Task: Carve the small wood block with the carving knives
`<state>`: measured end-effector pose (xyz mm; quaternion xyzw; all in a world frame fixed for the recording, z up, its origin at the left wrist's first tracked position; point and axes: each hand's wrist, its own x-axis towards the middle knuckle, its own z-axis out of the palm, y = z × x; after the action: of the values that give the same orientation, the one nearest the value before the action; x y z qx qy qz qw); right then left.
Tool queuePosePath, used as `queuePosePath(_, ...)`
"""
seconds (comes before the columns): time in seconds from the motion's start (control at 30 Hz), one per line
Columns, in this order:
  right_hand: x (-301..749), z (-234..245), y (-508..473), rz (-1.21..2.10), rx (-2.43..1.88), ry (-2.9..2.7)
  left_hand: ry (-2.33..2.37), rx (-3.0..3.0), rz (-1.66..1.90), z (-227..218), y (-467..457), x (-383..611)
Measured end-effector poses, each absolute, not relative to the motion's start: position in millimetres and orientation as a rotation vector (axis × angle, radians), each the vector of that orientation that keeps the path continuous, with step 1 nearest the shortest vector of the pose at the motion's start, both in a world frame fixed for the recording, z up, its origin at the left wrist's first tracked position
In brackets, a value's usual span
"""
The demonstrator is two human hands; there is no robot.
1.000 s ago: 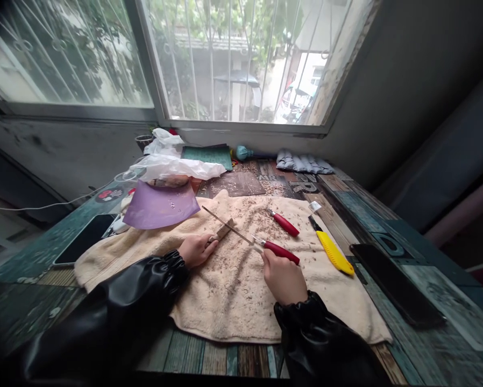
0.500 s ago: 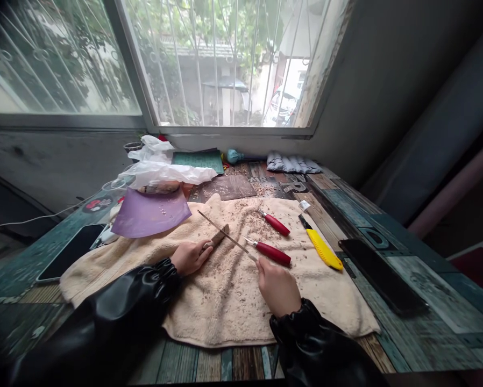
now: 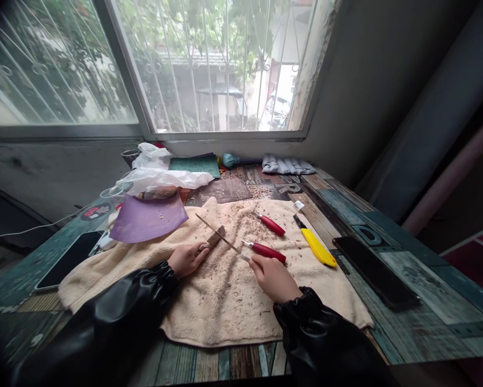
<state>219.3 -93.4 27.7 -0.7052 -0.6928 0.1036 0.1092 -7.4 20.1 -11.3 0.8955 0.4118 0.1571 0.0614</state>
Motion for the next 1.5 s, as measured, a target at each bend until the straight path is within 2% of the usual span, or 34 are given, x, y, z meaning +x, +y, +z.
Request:
queuePosePath(0.17,212,25,-96,0.021,-2.352,-1.911,1.263,2.729,0.435,-10,19,-6)
queuePosePath(0.37,213,20,-95,0.252,-2.211,-1.925,1.256,2.733,0.446,-10,21,-7)
queuePosePath(0.53,204,17,-96,0.011,-2.330,-1.891,1.207,2.822,0.396,-9,16,-3)
queuePosePath(0.67,190,23,-89,0.116,-2.284,-1.938,1.162,2.868,0.384,-8,11,0)
queuePosePath(0.87,185,31,-70,0.007,-2.421,-1.932,1.241,2.822,0.407,-9,16,-2)
queuePosePath(1.17,170,31,-61,0.012,-2.373,-1.968,1.169,2.902,0.407,-8,10,1)
queuePosePath(1.5,183,25,-89,0.026,-2.348,-1.965,1.392,2.786,0.457,-9,12,1)
